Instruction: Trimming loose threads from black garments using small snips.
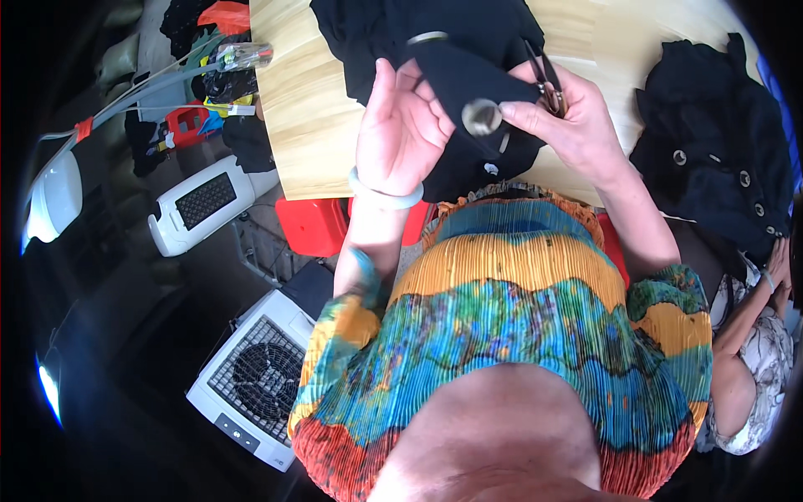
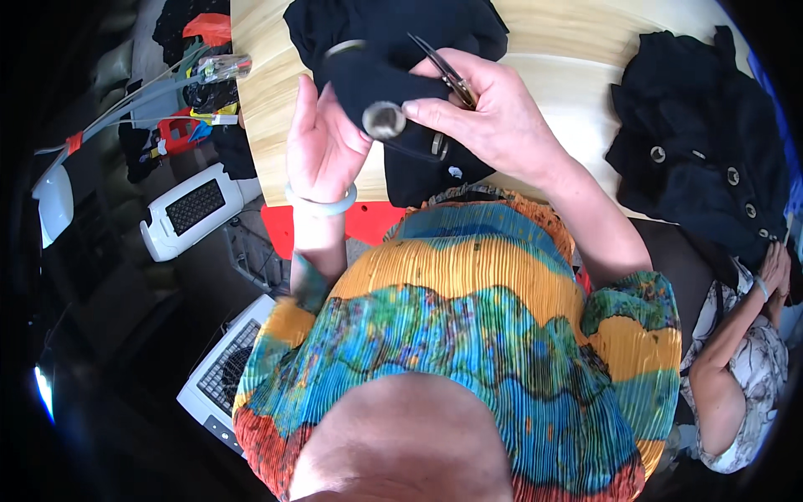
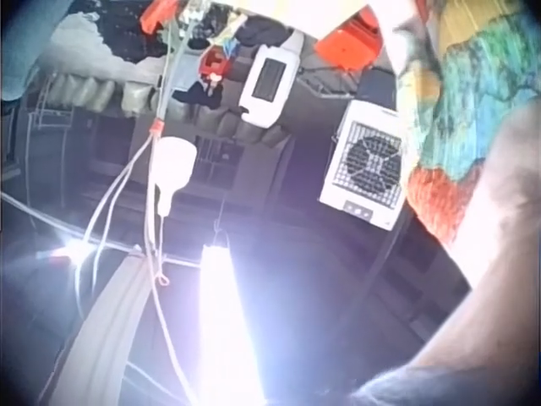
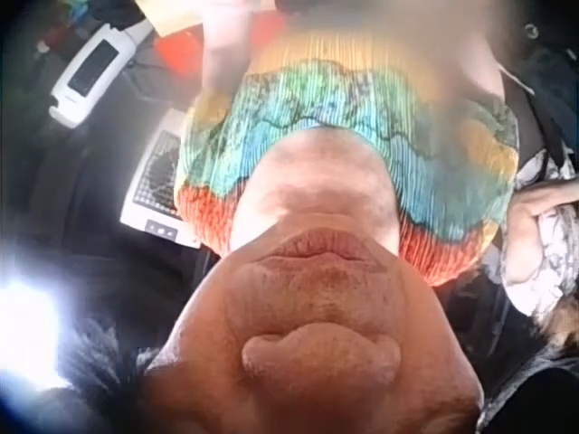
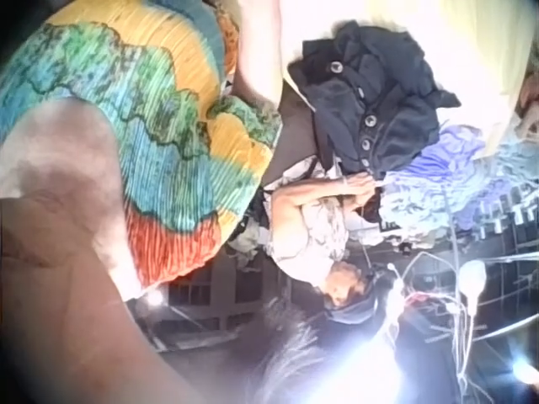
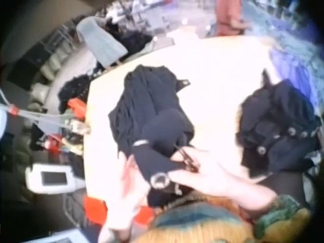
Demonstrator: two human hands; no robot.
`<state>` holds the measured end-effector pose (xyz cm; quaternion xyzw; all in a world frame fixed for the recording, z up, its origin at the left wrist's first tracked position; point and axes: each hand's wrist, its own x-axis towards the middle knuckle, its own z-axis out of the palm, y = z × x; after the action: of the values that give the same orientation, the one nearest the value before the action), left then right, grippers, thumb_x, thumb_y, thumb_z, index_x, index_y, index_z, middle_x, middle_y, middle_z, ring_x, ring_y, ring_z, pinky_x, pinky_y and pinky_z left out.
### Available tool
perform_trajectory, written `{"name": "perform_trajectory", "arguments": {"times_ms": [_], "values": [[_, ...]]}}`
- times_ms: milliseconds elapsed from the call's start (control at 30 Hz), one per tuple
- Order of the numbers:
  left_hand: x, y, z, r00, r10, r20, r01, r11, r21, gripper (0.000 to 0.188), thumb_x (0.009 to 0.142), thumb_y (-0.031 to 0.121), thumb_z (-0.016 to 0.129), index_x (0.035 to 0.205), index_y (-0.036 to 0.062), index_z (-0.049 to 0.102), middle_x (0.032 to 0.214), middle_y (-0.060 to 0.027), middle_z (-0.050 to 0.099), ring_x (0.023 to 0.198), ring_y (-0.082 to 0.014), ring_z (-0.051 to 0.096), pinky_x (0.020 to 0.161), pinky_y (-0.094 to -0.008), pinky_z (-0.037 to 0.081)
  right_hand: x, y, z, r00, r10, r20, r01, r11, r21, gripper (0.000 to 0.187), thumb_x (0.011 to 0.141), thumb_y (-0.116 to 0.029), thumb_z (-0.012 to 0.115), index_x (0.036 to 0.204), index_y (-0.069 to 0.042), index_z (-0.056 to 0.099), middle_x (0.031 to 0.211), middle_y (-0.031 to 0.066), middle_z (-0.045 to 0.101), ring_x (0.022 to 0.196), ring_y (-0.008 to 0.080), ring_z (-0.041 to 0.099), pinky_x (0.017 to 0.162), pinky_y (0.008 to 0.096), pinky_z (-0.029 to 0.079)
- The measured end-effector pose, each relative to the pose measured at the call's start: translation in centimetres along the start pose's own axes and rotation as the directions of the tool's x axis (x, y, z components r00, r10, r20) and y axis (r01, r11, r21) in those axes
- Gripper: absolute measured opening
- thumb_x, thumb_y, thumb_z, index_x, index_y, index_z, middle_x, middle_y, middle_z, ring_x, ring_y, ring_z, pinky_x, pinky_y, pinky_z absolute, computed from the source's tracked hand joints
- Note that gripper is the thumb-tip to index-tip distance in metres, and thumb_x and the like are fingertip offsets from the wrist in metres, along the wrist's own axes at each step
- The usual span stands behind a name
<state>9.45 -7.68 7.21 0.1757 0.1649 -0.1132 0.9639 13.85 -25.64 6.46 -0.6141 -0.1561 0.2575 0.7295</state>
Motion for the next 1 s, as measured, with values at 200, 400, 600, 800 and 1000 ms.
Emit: {"name": "perform_trajectory", "arguments": {"times_ms": [200, 400, 600, 800, 1000], "values": [[-1.0, -1.2, 0.5, 0.996, 0.090, 0.027, -0.094, 0.947, 0.309, 0.041, 0.085, 0.040, 0.036, 0.095, 0.0024, 0.051, 0.088, -0.0086, 0.055, 0.079, -0.0163, 0.053, 0.070, -0.0285, 0.044, -0.7, -2.5, 0.7, 0.989, -0.017, -0.150, 0.010, 0.999, -0.051, 0.027, 0.071, -0.012, 0.064, 0.088, 0.003, 0.051, 0.064, -0.0060, 0.043, 0.057, -0.0008, 0.036, 0.048, 0.0142, 0.030], [-2.5, -1.1, 1.5, 0.986, 0.159, 0.055, -0.161, 0.800, 0.578, 0.017, 0.077, 0.009, 0.055, 0.091, -0.0006, 0.054, 0.082, -0.0076, 0.058, 0.072, -0.0124, 0.055, 0.066, -0.0241, 0.046, -1.2, -3.5, 1.1, 0.988, -0.070, -0.141, 0.040, 0.977, -0.207, 0.025, 0.070, -0.011, 0.064, 0.086, 0.003, 0.051, 0.065, -0.0059, 0.044, 0.053, -0.0013, 0.035, 0.045, 0.0139, 0.030], [-2.5, -0.7, 0.9, 0.981, 0.059, 0.186, -0.147, 0.851, 0.505, 0.018, 0.079, 0.004, 0.050, 0.097, 0.0013, 0.052, 0.090, -0.0088, 0.057, 0.081, -0.0154, 0.055, 0.070, -0.0285, 0.046, -1.1, -2.7, 0.9, 0.991, -0.101, -0.090, 0.083, 0.980, -0.183, 0.026, 0.071, -0.008, 0.063, 0.092, 0.002, 0.052, 0.068, -0.0050, 0.048, 0.050, -0.0014, 0.033, 0.042, 0.0142, 0.028], [-2.5, -0.6, -0.4, 0.909, -0.088, 0.408, 0.010, 0.982, 0.189, 0.039, 0.078, 0.009, 0.048, 0.115, -0.0015, 0.038, 0.102, -0.0165, 0.051, 0.085, -0.0253, 0.054, 0.072, -0.0334, 0.043, -0.8, -3.8, 0.2, 0.912, -0.402, 0.079, 0.407, 0.871, -0.275, 0.032, 0.066, 0.003, 0.057, 0.097, 0.000, 0.055, 0.108, 0.0053, 0.052, 0.046, -0.0005, 0.023, 0.043, 0.0132, 0.024], [-2.0, -0.7, -0.5, 0.902, -0.172, 0.395, 0.063, 0.960, 0.275, 0.028, 0.081, 0.005, 0.044, 0.109, -0.0008, 0.044, 0.095, -0.0121, 0.054, 0.085, -0.0197, 0.054, 0.074, -0.0307, 0.044, -0.5, -4.1, 1.4, 0.877, -0.349, 0.331, 0.474, 0.742, -0.473, 0.037, 0.062, 0.001, 0.060, 0.098, -0.002, 0.056, 0.106, 0.0120, 0.052, 0.074, 0.0169, 0.059, 0.059, 0.0216, 0.046]]}}
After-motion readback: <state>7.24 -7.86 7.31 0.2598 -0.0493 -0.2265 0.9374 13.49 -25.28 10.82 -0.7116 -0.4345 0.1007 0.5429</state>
